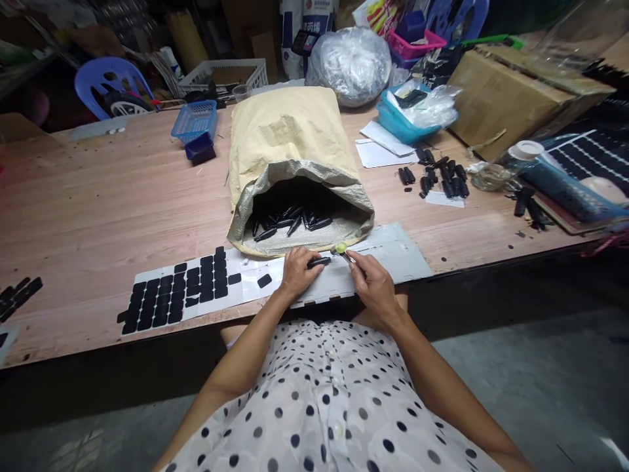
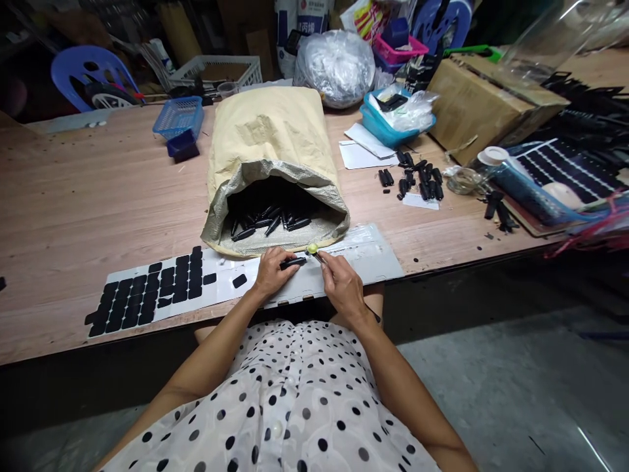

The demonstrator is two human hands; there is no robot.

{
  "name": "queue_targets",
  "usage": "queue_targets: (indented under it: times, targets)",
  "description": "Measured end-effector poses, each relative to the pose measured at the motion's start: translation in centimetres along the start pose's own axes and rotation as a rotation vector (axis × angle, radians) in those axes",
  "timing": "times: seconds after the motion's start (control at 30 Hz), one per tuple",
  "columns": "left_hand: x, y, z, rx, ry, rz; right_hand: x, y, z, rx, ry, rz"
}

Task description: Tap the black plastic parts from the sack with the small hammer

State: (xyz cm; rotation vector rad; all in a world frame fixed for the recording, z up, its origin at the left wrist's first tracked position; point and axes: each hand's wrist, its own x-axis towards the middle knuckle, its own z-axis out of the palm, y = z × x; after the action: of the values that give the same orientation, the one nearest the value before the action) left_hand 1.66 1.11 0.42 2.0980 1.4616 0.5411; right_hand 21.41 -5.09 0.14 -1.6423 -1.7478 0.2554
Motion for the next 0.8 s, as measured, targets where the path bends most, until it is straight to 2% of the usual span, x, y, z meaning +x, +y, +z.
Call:
queue_targets:
  times: [0.2,0.43,0.6,0.8]
  targets:
    - [0.8,0.5,-0.2,-0.047,-0.075,-0.020,-1.1,-1.5,-0.5,-0.034,0.018,-0.015]
    - [0.8,0.1,0.3,-0.049,-0.055,-0.003,-1.4,-1.9,-0.4,-0.133,-0.031,-0.020]
    - [0.8,0.2,0.4,-0.036,-0.054,-0.011,-1.2,-2.6,-0.3,-0.125,-0.017,-0.064]
    - [0.8,0.3,0.5,-0.026,-0.058,-0.009,-1.3,-2.6,0.4,-0.146,-0.080,-0.098]
